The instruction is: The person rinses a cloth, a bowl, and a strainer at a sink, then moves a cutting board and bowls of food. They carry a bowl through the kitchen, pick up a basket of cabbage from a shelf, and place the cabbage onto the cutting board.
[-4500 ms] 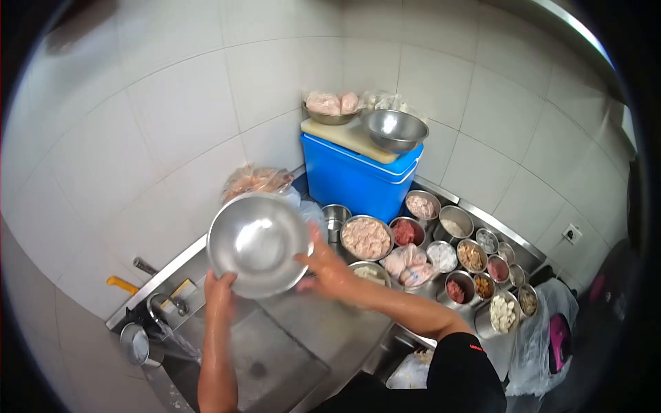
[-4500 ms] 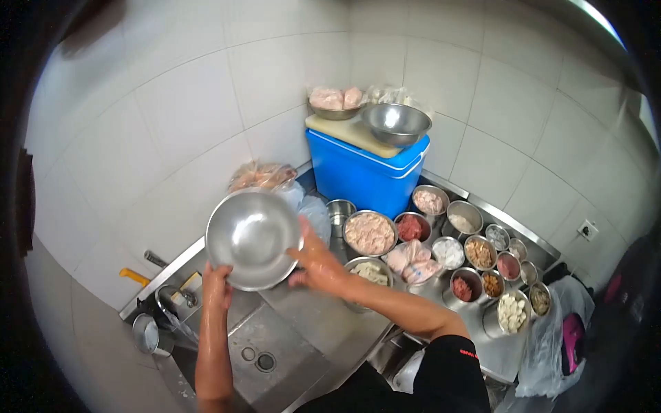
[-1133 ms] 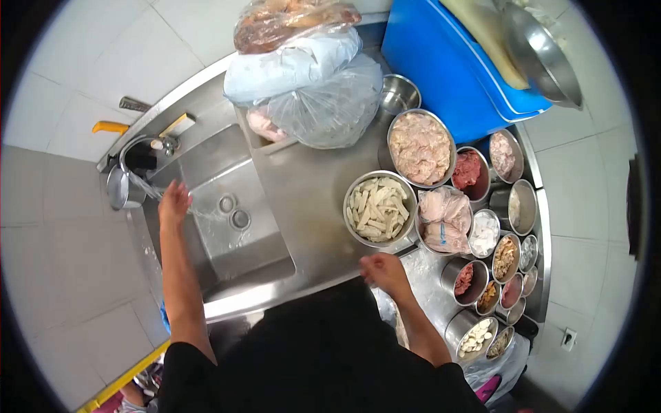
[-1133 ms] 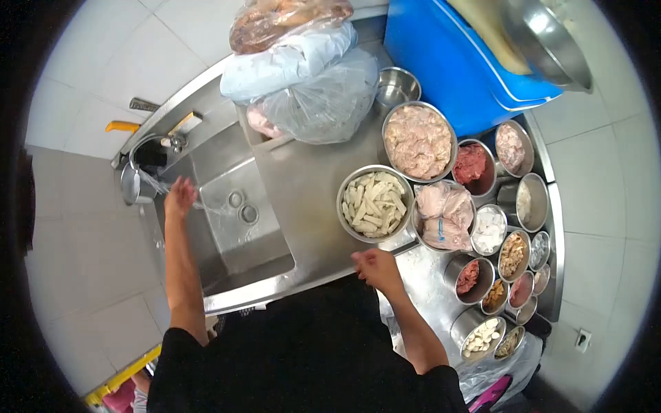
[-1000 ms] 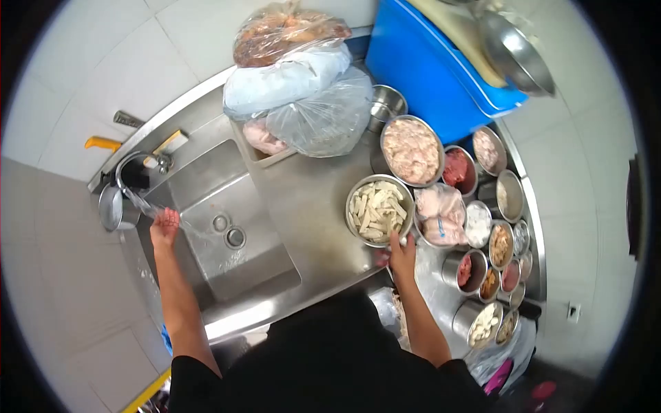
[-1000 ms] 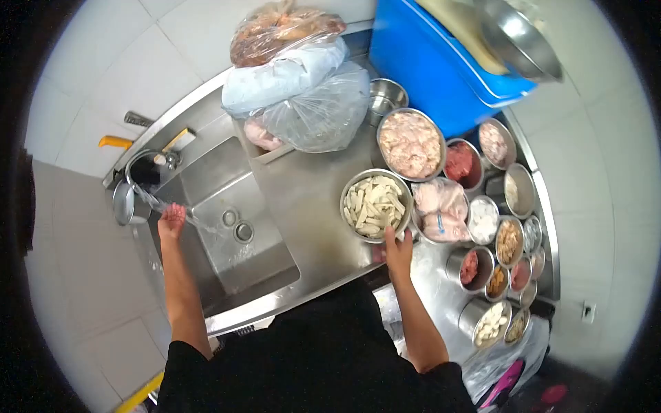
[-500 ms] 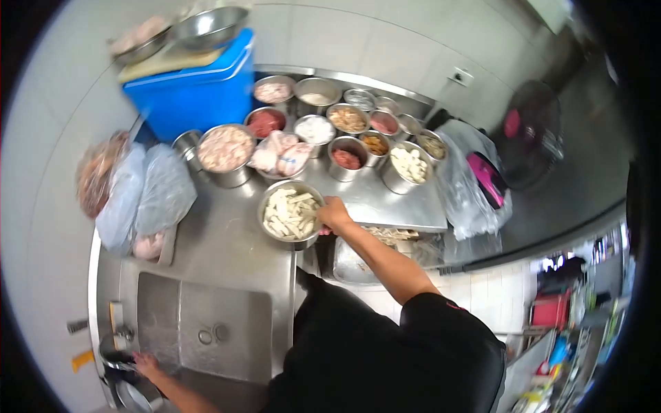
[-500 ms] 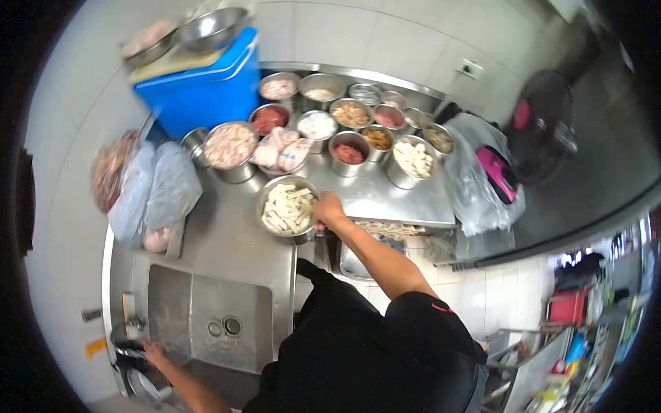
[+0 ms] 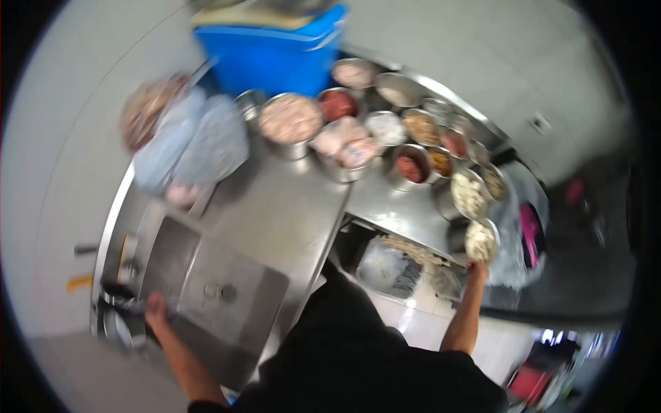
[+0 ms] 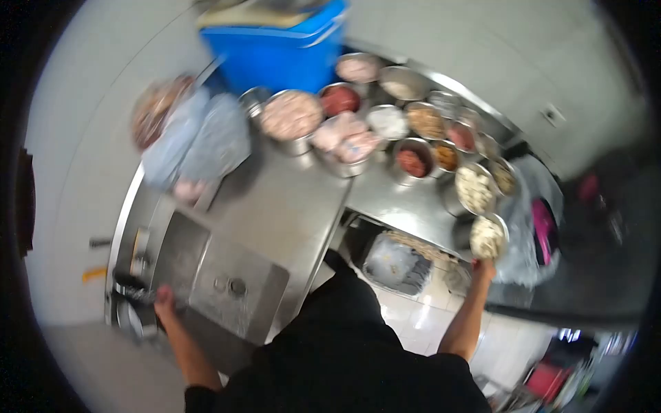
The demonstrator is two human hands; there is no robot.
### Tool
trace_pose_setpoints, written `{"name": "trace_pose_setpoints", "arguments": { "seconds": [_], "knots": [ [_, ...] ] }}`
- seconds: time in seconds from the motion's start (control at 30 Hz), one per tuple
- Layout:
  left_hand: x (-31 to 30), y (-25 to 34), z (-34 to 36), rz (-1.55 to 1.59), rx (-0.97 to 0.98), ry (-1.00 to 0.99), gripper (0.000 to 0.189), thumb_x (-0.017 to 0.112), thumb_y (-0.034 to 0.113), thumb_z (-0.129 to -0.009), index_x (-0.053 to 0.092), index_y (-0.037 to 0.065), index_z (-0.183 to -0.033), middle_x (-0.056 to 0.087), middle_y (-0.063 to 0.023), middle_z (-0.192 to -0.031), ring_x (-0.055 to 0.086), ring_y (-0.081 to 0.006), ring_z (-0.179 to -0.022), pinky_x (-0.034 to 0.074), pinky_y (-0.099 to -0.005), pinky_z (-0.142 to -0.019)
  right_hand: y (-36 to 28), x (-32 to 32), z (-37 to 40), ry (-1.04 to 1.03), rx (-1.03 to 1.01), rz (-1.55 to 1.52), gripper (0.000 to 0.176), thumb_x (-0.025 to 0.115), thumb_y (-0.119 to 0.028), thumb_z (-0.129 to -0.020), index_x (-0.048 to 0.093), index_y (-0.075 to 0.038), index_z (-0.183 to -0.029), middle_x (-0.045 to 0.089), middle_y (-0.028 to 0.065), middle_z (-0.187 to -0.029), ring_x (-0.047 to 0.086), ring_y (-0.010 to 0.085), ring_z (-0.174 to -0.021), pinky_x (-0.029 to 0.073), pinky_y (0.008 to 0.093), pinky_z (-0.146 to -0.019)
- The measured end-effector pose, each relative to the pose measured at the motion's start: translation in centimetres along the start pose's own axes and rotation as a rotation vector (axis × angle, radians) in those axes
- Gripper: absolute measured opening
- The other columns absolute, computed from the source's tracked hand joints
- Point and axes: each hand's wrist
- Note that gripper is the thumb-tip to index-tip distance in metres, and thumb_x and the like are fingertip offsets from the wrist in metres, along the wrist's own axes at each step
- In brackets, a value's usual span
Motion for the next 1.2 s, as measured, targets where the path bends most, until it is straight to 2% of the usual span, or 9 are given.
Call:
{"name": "trace_pose_setpoints", "arguments": {
  "seconds": [0.2,0.4,0.5,0.67,0.77,0.8,0.93,1.1,1.2],
  "knots": [
    [1.9,0.4,2.2,0.184,0.051,0.085,0.016,0.034,0.018,-0.089,0.042,0.007,-0.081,0.045,-0.0051,-0.076,0.047,-0.02,-0.072,0.043,-0.0365,-0.069,5.3,8.0,9.5,-0.17,-0.356,0.643,0.038,0.054,-0.016,-0.08,0.046,0.009,-0.108,0.045,0.0224,-0.106,0.044,0.0357,-0.091,0.033,0.0421,-0.075],
    [2.8,1.3,3.2,0.479,0.02,-0.047,0.021,0.031,0.02,-0.089,0.041,0.008,-0.076,0.044,-0.0043,-0.073,0.046,-0.0202,-0.069,0.042,-0.0375,-0.068,14.6,27.7,24.0,-1.441,-1.347,0.996,0.054,0.056,-0.026,-0.084,0.041,0.01,-0.122,0.035,0.027,-0.131,0.033,0.0436,-0.119,0.023,0.0503,-0.101],
    [3.0,2.0,3.0,0.339,0.057,0.115,0.026,0.028,0.023,-0.091,0.042,0.007,-0.076,0.046,-0.0056,-0.075,0.049,-0.0211,-0.07,0.044,-0.0392,-0.072,22.0,35.1,24.8,-1.29,-1.63,1.25,0.067,0.046,-0.036,-0.09,0.025,0.006,-0.136,0.028,0.0304,-0.138,0.027,0.0439,-0.127,0.018,0.05,-0.107],
    [7.2,1.1,5.7,0.306,0.158,0.229,0.029,0.029,0.023,-0.093,0.049,0.003,-0.084,0.052,-0.0076,-0.075,0.053,-0.0234,-0.07,0.046,-0.0452,-0.083,34.8,35.1,40.9,-1.542,-1.565,0.656,0.072,0.058,-0.032,-0.084,0.025,0.004,-0.137,0.025,0.0267,-0.141,0.024,0.0402,-0.132,0.015,0.0477,-0.11],
    [7.6,0.3,5.2,0.336,0.162,0.185,0.028,0.031,0.022,-0.094,0.051,0.003,-0.088,0.052,-0.0066,-0.071,0.053,-0.0221,-0.067,0.048,-0.0428,-0.08,32.8,33.3,54.6,-2.227,-0.957,0.77,0.075,0.054,-0.035,-0.087,0.016,-0.001,-0.141,0.022,0.0234,-0.144,0.015,0.0338,-0.136,0.018,0.0418,-0.11],
    [6.8,0.7,4.7,0.347,0.168,0.131,0.025,0.033,0.02,-0.094,0.051,0.003,-0.09,0.051,-0.0058,-0.068,0.053,-0.0202,-0.065,0.051,-0.0396,-0.075,33.9,31.9,56.4,-2.239,-0.647,0.72,0.069,0.052,-0.033,-0.088,0.021,0.0,-0.14,0.024,0.0231,-0.143,0.017,0.0344,-0.136,0.016,0.0416,-0.11],
    [4.1,1.7,1.4,0.32,0.12,-0.067,0.012,0.044,0.019,-0.093,0.048,0.008,-0.094,0.045,0.0013,-0.062,0.042,-0.009,-0.049,0.039,-0.0208,-0.043,30.8,32.9,48.4,-1.985,-1.143,0.508,0.049,0.045,-0.026,-0.091,0.037,0.002,-0.132,0.036,0.0241,-0.136,0.034,0.0367,-0.126,0.027,0.0436,-0.105],
    [9.0,2.0,4.0,0.224,0.122,0.015,0.018,0.042,0.025,-0.092,0.046,0.008,-0.088,0.032,0.0024,-0.054,0.031,-0.0101,-0.044,0.035,-0.0213,-0.042,28.5,40.9,32.9,-1.296,-1.319,0.935,0.053,0.039,-0.029,-0.093,0.035,0.007,-0.131,0.035,0.0257,-0.135,0.029,0.039,-0.128,0.021,0.0452,-0.107],
    [10.6,1.4,5.1,0.454,0.112,0.147,0.027,0.038,0.031,-0.09,0.047,0.006,-0.084,0.041,-0.0028,-0.061,0.041,-0.0163,-0.053,0.044,-0.0342,-0.064,32.3,42.7,40.7,-1.352,-1.477,1.04,0.055,0.045,-0.027,-0.091,0.032,0.009,-0.131,0.029,0.0273,-0.139,0.025,0.0394,-0.131,0.019,0.0451,-0.108]
  ]
}}
Point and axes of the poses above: each hand's wrist, its own z-axis away from the middle knuckle, its own x-axis out of the palm, y = z × x
